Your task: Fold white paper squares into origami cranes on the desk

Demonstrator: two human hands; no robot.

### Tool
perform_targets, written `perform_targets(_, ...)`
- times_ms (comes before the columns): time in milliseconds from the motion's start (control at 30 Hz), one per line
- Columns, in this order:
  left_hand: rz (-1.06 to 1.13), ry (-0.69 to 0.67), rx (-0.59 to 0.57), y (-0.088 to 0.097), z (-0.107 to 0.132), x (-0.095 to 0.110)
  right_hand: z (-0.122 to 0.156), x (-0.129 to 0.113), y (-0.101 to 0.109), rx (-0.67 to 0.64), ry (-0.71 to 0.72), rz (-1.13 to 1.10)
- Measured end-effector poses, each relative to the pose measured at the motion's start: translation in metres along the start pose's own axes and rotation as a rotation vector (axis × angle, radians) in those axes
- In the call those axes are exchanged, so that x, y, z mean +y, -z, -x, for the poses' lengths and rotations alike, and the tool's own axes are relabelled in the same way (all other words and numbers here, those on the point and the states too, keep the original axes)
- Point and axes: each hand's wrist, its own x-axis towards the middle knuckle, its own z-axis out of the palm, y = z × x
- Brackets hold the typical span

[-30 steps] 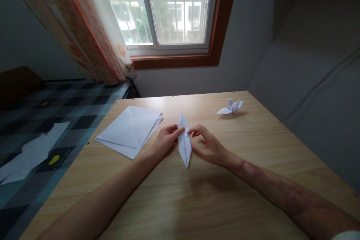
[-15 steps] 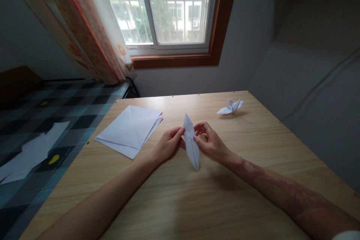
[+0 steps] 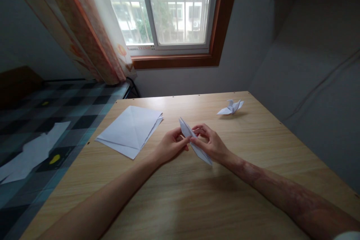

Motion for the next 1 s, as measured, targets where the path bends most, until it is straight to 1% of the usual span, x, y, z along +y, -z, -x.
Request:
perform_targets(133,0.045,-0.010,-0.009,-0.0010,0.0001,0.0013,-0.0015,-0.0004,-0.0012,-0.019,0.005,0.032)
perform_targets(233,0.055,-0.002,0.006,-0.0014,0.0016,0.0023,-0.0032,0.0004,-0.0006,0.034,0.009,0.070)
perform_targets(300,0.060,-0.003,-0.003,-0.0013,0.0021,0.0021,-0.0038,0.0017,0.0002,0.074,0.004,0.108)
perform_targets(367,0.066,-0.004,-0.016,-0.0012,0.0020,0.0010,-0.0038,0.0033,0.0009,0.084,-0.002,0.102)
perform_targets(533,0.080,0.001,0.003,-0.0020,0.0004,-0.0029,-0.0026,0.0051,0.0004,0.048,-0.056,-0.019)
perform_targets(667,0.109,-0.008,0.001,-0.0040,0.0004,-0.0028,-0.0027,0.0046,-0.0001,0.046,-0.091,-0.047)
perform_targets(867,0.086,-0.043,0.008,-0.0051,0.0007,-0.0040,-0.0036,0.0020,-0.0007,0.029,-0.024,-0.042)
perform_targets(1000,0.021,-0.045,0.041,-0.0040,0.0007,-0.0047,-0.0039,0.0002,-0.0017,0.004,-0.001,-0.020)
